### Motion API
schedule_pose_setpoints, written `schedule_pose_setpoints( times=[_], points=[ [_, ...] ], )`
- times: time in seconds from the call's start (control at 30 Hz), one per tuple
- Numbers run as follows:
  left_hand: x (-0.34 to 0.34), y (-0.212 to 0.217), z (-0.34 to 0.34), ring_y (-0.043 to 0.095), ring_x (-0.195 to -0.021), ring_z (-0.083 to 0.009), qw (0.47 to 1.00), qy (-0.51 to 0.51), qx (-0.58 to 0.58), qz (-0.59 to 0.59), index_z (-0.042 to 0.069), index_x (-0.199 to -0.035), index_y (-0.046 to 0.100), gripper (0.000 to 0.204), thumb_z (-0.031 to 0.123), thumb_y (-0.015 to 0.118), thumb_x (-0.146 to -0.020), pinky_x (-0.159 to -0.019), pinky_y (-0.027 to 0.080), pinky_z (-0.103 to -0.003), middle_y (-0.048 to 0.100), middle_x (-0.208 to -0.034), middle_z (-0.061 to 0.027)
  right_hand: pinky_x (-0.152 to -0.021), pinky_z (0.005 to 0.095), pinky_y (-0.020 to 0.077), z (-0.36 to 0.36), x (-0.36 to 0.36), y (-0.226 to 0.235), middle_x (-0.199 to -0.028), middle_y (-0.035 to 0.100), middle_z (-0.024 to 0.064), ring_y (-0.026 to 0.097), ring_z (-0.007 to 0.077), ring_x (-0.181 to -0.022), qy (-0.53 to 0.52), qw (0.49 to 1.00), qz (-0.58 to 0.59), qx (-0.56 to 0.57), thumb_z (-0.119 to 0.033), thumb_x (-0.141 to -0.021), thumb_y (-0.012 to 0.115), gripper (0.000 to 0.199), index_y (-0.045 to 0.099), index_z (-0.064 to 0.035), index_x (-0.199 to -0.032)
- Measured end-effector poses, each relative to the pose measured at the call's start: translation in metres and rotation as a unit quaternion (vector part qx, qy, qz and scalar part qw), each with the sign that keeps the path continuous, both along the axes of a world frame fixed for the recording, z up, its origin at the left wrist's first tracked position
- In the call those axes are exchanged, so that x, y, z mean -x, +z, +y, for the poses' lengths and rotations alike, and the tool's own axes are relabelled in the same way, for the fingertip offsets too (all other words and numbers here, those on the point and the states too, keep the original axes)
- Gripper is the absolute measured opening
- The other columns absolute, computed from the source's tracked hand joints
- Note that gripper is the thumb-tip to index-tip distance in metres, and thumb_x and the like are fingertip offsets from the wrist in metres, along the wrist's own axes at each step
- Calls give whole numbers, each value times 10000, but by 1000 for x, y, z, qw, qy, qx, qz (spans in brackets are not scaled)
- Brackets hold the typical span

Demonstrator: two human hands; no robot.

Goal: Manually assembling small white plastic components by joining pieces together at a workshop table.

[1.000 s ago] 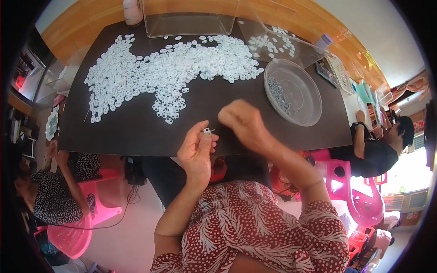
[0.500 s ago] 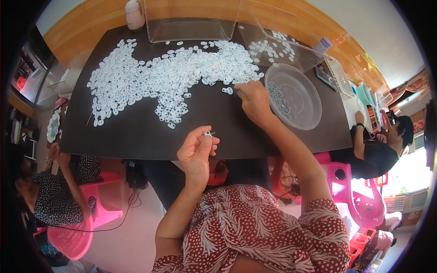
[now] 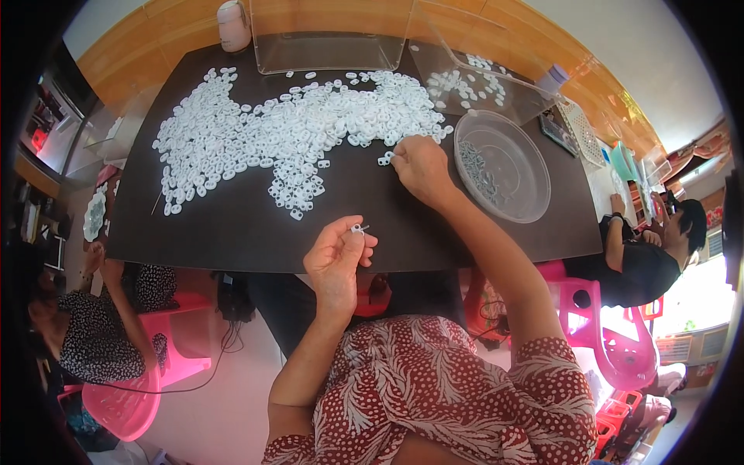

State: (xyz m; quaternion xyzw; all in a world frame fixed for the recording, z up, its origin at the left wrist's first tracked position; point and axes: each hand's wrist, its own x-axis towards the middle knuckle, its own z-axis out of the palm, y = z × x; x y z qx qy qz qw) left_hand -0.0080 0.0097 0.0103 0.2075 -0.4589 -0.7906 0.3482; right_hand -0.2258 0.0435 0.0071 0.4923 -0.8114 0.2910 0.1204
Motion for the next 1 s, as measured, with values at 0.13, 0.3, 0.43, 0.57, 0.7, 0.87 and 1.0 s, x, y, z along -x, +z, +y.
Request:
schedule_pose_setpoints(
  times=[0.13,0.3,0.43,0.57,0.7,0.87,1.0],
  points=[
    [0,-3,-1,527,-618,-85,1000,-2,-5,3,-34,-1067,573,186,35,536,-898,-565,445,-201,631,-786,-92,-622,380,462,-2,-7,7,-731,612,148,594,296,-684,5,998,-68,2,-99,-725,625,88,599,-16,-737],
    [0,-3,-1,532,-621,-86,1000,-4,-8,9,-33,-1066,574,186,37,538,-897,-565,447,-200,633,-788,-93,-649,403,457,-5,-5,8,-738,613,150,590,312,-725,6,995,-102,10,-85,-723,627,85,606,-9,-755],
    [-2,-4,-1,535,-624,-87,1000,-2,-10,12,-34,-1068,574,189,37,540,-896,-567,451,-204,634,-789,-94,-662,432,447,-8,-10,16,-734,597,164,566,344,-758,7,993,-118,7,-77,-730,627,84,623,-18,-789],
    [-2,-3,-2,537,-627,-88,1000,-4,-4,5,-37,-1070,573,192,36,543,-894,-572,456,-208,634,-787,-95,-651,402,442,-15,-11,4,-738,599,136,563,307,-746,8,1000,-13,6,-138,-748,657,151,648,-54,-873],
    [-2,-1,-1,536,-624,-88,1000,-4,-7,2,-39,-1070,571,193,35,541,-894,-573,458,-207,635,-789,-97,-655,423,428,-19,-9,1,-748,566,133,534,327,-767,2,997,76,-7,-141,-731,674,137,642,-72,-845],
    [-3,-3,-2,539,-621,-89,1000,-3,-20,11,-42,-1069,567,191,27,536,-894,-568,457,-204,637,-795,-103,-655,423,425,-18,-5,5,-747,563,132,533,328,-772,33,995,85,-32,-111,-703,687,125,605,-57,-779],
    [-2,0,-1,537,-617,-89,1000,-5,-26,1,-43,-1064,565,187,32,533,-896,-567,453,-201,637,-794,-103,-650,430,425,-11,-3,7,-725,560,134,533,334,-761,77,997,16,-5,-76,-684,682,141,564,-34,-748]
  ],
)
